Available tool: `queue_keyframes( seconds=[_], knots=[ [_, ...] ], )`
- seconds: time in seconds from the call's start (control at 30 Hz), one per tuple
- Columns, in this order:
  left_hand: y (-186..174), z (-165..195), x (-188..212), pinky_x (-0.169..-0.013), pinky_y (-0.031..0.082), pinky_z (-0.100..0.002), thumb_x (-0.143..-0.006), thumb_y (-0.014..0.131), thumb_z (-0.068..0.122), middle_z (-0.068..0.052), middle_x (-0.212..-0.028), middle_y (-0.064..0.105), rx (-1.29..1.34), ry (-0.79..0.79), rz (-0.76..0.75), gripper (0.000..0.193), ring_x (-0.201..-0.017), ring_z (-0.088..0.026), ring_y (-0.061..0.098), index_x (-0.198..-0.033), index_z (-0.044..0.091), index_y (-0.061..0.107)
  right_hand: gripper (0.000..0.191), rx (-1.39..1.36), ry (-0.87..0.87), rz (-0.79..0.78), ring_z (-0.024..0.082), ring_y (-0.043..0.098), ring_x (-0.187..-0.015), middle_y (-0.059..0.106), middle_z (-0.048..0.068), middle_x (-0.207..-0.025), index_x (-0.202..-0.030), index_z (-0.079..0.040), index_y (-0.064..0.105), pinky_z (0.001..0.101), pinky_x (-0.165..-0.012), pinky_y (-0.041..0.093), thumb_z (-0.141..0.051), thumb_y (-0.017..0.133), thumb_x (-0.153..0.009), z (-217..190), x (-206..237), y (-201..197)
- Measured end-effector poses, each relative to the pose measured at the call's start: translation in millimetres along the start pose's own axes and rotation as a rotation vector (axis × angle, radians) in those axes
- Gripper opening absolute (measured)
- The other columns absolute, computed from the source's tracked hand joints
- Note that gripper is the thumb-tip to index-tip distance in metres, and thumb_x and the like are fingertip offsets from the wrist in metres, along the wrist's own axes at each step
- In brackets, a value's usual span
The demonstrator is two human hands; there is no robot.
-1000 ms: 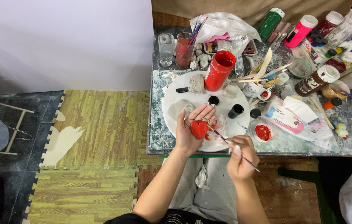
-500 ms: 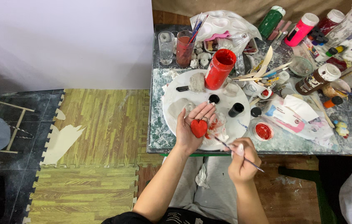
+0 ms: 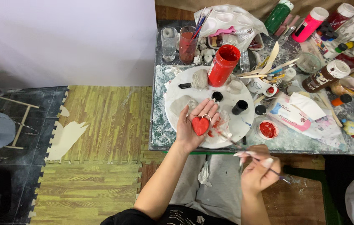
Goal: The person paints a small red clay heart with a paintbrush, applying red paint to the surface and edges. They repeatedly dip the brush into a red paint container and wipe it on a paper towel before continuing to paint the heart.
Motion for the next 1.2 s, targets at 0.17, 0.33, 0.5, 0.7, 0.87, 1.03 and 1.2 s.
queue_keyframes(
  seconds=[0.17, 0.33, 0.5, 0.7, 0.87, 1.03, 1.2],
  knots=[
    [0, -1, 0, -0.125, 0.031, -0.049, -0.109, 0.03, 0.05, -0.018, -0.155, 0.048, 0.013, 0.015, -0.023, 0.07, -0.147, -0.032, 0.042, -0.152, -0.003, 0.043, 0.036, -0.206, 0.108, 0.004, 0.031, 0.072, -0.088, 0.069, 0.024, -0.11, -0.123, -0.002, 0.051, 0.0352, -0.062, 0.059, -0.034, 0.036, -0.118, 9, 0, -4],
    [7, -4, 5, -0.125, 0.03, -0.05, -0.108, 0.03, 0.054, -0.023, -0.156, 0.046, -0.159, 0.077, -0.089, 0.072, -0.149, -0.034, 0.041, -0.153, -0.001, 0.041, 0.038, -0.017, 0.088, -0.114, 0.038, 0.07, -0.115, 0.065, 0.029, -0.126, -0.123, 0.001, 0.05, 0.0447, -0.083, 0.063, -0.032, 0.032, -0.118, 9, -10, 6],
    [18, -6, 7, -0.127, 0.024, -0.046, -0.107, 0.028, 0.055, -0.02, -0.163, 0.04, -0.308, 0.138, -0.129, 0.072, -0.155, -0.03, 0.034, -0.159, 0.006, 0.035, 0.031, 0.207, 0.025, -0.28, 0.037, 0.066, -0.127, 0.063, 0.03, -0.137, -0.11, 0.001, 0.052, 0.0485, -0.103, 0.059, -0.022, 0.033, -0.118, 4, -23, 15],
    [30, -3, 14, -0.129, 0.019, -0.044, -0.104, 0.027, 0.062, -0.016, -0.168, 0.032, -0.128, 0.092, -0.149, 0.078, -0.158, -0.027, 0.026, -0.162, 0.01, 0.03, 0.026, 0.328, 0.017, -0.407, 0.036, 0.057, -0.137, 0.061, 0.032, -0.138, -0.096, -0.006, 0.031, 0.0405, -0.115, 0.043, 0.002, 0.055, -0.103, -9, -37, 41],
    [36, -1, 18, -0.129, 0.019, -0.044, -0.105, 0.029, 0.065, -0.018, -0.169, 0.028, -0.056, 0.054, -0.222, 0.08, -0.158, -0.031, 0.025, -0.164, 0.01, 0.028, 0.037, 0.424, -0.051, -0.392, 0.032, 0.066, -0.118, 0.07, 0.023, -0.125, -0.087, -0.006, 0.032, 0.0363, -0.1, 0.051, 0.008, 0.065, -0.095, -22, -54, 61],
    [36, 0, 21, -0.128, 0.02, -0.043, -0.103, 0.031, 0.065, -0.018, -0.169, 0.028, -0.076, 0.05, -0.205, 0.081, -0.158, -0.029, 0.025, -0.165, 0.012, 0.025, 0.043, 0.53, -0.165, -0.395, 0.032, 0.066, -0.105, 0.074, 0.017, -0.115, -0.081, -0.007, 0.033, 0.0371, -0.089, 0.052, 0.009, 0.072, -0.09, -23, -67, 69],
    [34, 1, 19, -0.129, 0.02, -0.043, -0.104, 0.032, 0.064, -0.02, -0.169, 0.028, -0.037, 0.059, -0.232, 0.08, -0.158, -0.028, 0.026, -0.165, 0.012, 0.025, 0.045, 0.546, -0.18, -0.393, 0.03, 0.066, -0.102, 0.075, 0.015, -0.113, -0.08, -0.007, 0.035, 0.0378, -0.088, 0.051, 0.007, 0.077, -0.088, -19, -67, 72]
  ],
)
Point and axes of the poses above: each hand's wrist, its own x-axis away from the middle knuckle, its own y-axis out of the palm, z = x × y, the point moved 1 cm from there along -x, towards the middle knuckle
